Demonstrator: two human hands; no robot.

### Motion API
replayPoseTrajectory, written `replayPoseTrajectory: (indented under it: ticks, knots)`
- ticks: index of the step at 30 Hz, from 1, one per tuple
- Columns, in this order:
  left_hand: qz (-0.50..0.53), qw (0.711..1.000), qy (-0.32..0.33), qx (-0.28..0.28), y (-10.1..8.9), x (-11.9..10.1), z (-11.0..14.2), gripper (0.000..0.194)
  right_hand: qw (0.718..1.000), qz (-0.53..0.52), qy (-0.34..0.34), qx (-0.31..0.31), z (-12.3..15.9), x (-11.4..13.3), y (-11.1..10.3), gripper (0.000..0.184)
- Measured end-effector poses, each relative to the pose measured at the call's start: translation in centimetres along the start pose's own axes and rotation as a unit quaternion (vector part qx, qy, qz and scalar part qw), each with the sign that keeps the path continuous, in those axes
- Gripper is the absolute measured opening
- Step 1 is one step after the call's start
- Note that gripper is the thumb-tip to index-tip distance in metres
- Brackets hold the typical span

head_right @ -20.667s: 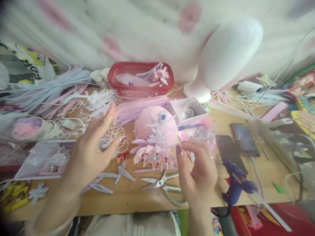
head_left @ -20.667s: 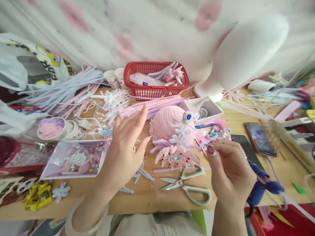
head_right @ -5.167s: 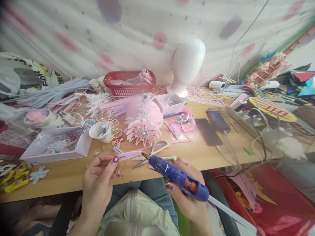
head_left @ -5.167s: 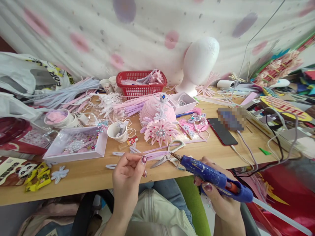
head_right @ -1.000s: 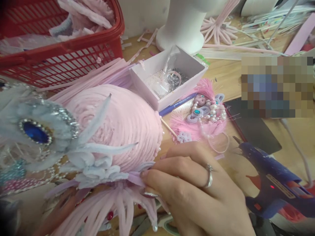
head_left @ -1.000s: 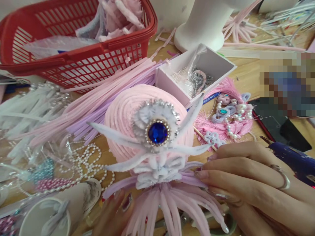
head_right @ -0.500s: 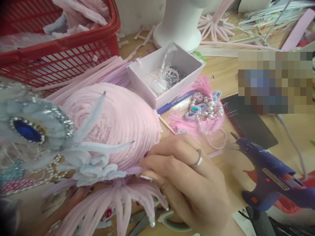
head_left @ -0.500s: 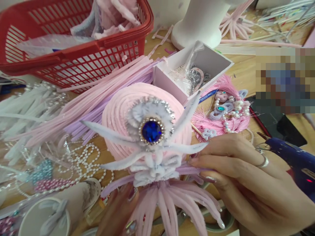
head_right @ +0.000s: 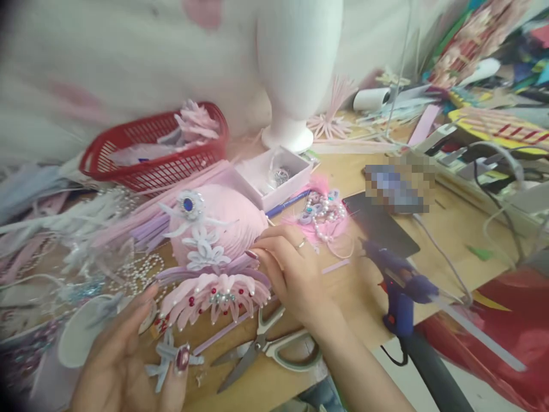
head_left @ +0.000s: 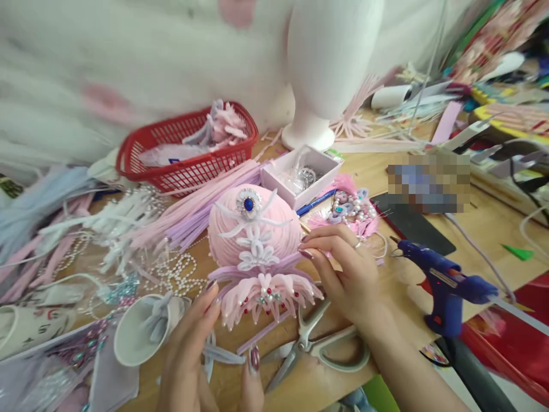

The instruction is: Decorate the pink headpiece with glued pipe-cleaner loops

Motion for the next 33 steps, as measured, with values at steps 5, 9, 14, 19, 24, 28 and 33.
replayPoseTrajectory:
  ticks: [5,9,14,19,24,28,33]
  knots:
    - [0.024,0.997,0.048,-0.051,-1.9,-2.1,1.1,0.064,1.000,-0.007,0.010,-0.016,0.4,-0.8,0.7,0.012]
    - [0.005,0.993,0.110,-0.038,-2.4,-2.6,1.8,0.059,0.997,-0.015,0.071,-0.002,1.1,-2.6,1.7,0.019]
    - [-0.037,0.981,0.190,0.016,-0.4,-4.4,1.1,0.061,0.997,-0.010,0.079,-0.003,1.1,-2.7,1.9,0.018]
    - [-0.051,0.977,0.207,0.024,0.3,-4.7,1.0,0.061,0.996,-0.030,0.080,0.018,1.0,-2.4,2.2,0.019]
    - [-0.062,0.977,0.198,0.040,0.8,-3.5,0.9,0.063,0.993,-0.045,0.101,0.038,1.1,-2.9,2.8,0.021]
    - [-0.051,0.978,0.195,0.057,1.4,-3.0,0.4,0.069,0.993,-0.015,0.100,0.059,1.2,-2.7,3.1,0.019]
    - [-0.039,0.986,0.156,0.043,1.2,-1.5,0.3,0.066,0.997,0.007,0.067,0.034,1.1,-1.4,2.6,0.014]
Point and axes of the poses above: each hand's wrist, its own z-axis away from the middle knuckle, its own y-axis out of the palm, x = y × z, the point moved 10 cm from there along -z, towards the middle knuckle, and after that the axes turned 4 degrees about z, right-handed, at the moved point
